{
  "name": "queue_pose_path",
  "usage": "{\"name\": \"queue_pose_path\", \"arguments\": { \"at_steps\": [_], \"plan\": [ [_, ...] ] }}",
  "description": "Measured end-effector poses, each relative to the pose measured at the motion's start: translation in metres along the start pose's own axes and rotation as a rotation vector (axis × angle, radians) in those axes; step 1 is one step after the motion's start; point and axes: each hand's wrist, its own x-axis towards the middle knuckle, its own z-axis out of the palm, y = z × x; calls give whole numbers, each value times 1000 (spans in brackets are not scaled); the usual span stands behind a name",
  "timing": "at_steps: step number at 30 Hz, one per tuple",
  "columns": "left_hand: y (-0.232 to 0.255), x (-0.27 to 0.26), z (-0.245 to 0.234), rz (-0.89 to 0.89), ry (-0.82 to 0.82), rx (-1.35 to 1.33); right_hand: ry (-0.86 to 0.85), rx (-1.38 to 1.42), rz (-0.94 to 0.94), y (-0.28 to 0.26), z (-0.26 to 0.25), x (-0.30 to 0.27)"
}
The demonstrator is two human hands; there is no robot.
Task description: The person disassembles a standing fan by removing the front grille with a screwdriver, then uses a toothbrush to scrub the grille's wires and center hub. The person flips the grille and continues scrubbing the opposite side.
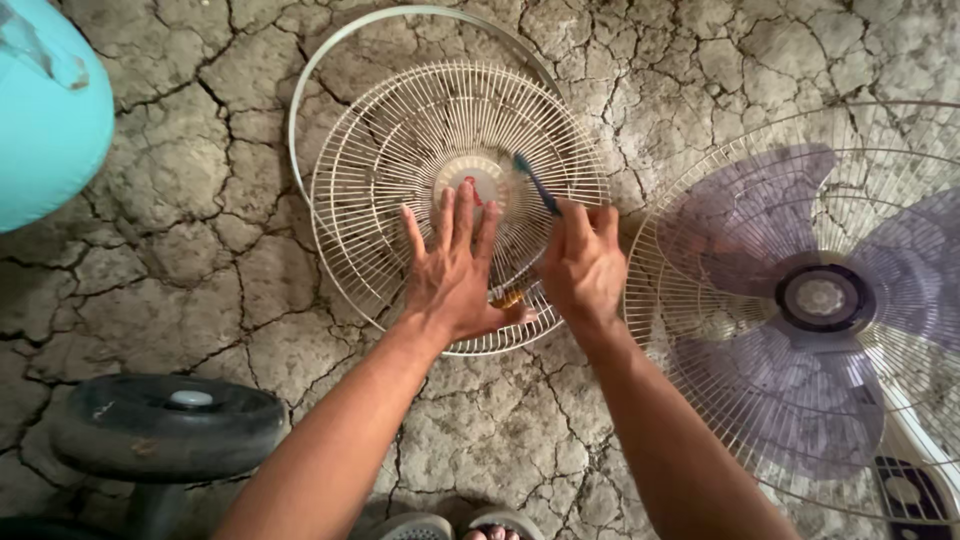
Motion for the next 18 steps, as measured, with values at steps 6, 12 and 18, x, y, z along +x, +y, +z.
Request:
{"name": "queue_pose_path", "arguments": {
  "at_steps": [6, 12, 18],
  "plan": [
    [2, -3, -1, -10, 10, -40, -168, -81, 104, -22, -22, -11],
    [2, -1, -6, -6, 7, -55, 61, -40, 48, -30, -21, -10],
    [2, -2, -6, -3, 15, -111, -107, -91, 116, -20, -20, -3]
  ]
}}
